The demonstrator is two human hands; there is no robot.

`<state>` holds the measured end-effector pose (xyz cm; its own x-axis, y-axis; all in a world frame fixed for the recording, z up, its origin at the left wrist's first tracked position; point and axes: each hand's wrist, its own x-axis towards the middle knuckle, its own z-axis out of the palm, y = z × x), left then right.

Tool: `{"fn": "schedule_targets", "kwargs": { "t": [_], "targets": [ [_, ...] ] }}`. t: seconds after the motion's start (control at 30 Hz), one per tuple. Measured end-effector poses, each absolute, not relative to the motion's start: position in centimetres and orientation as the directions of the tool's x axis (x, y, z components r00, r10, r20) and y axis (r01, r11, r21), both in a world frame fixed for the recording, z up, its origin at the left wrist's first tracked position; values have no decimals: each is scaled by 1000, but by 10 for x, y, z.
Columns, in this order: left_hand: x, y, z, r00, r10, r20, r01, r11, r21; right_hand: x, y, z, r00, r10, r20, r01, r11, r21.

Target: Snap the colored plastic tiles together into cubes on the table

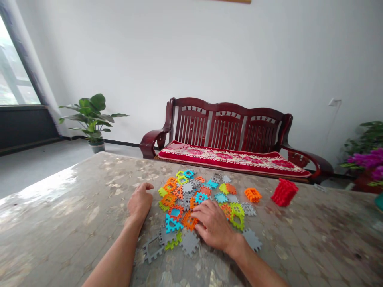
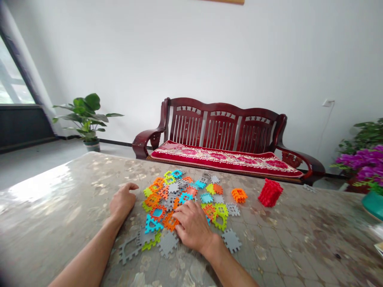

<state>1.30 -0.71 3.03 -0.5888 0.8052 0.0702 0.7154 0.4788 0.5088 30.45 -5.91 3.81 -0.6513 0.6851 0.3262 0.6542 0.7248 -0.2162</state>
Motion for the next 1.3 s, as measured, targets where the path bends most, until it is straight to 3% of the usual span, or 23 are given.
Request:
{"fn": "schedule_targets", "kwargs": {
  "t": [0.3, 0.4, 0.5, 0.6, 0.73, 0.83, 0.93, 1.1, 1.3],
  "targets": [
    [13, -7, 30, -583, 809, 71, 711, 466, 526, 300, -57, 31, -731, 635, 251, 649, 760, -30],
    [12, -6, 29, -584, 809, 71, 711, 467, 525, 296, -57, 26, -755, 591, 284, 631, 773, 71],
    [11, -6, 27, -577, 813, 80, 716, 457, 527, 294, -58, 20, -744, 573, 344, 634, 768, 93],
    [11, -6, 27, -576, 813, 87, 715, 450, 536, 294, -59, 17, -678, 598, 427, 655, 755, -19],
    [12, -6, 28, -582, 809, 76, 710, 461, 532, 296, -59, 21, -446, 741, 501, 641, 656, -399],
    [12, -7, 29, -574, 816, 65, 715, 461, 525, 303, -53, 28, -230, 869, 438, 543, 488, -684],
    [12, -7, 30, -575, 816, 62, 719, 469, 513, 319, -39, 32, -34, 942, 333, 451, 312, -836],
    [11, -7, 29, -578, 813, 72, 722, 469, 508, 358, -7, 31, 111, 982, 153, 427, 92, -900],
    [10, -6, 28, -580, 812, 61, 718, 475, 509, 385, 6, 18, 149, 970, 194, 639, 55, -767]
  ]
}}
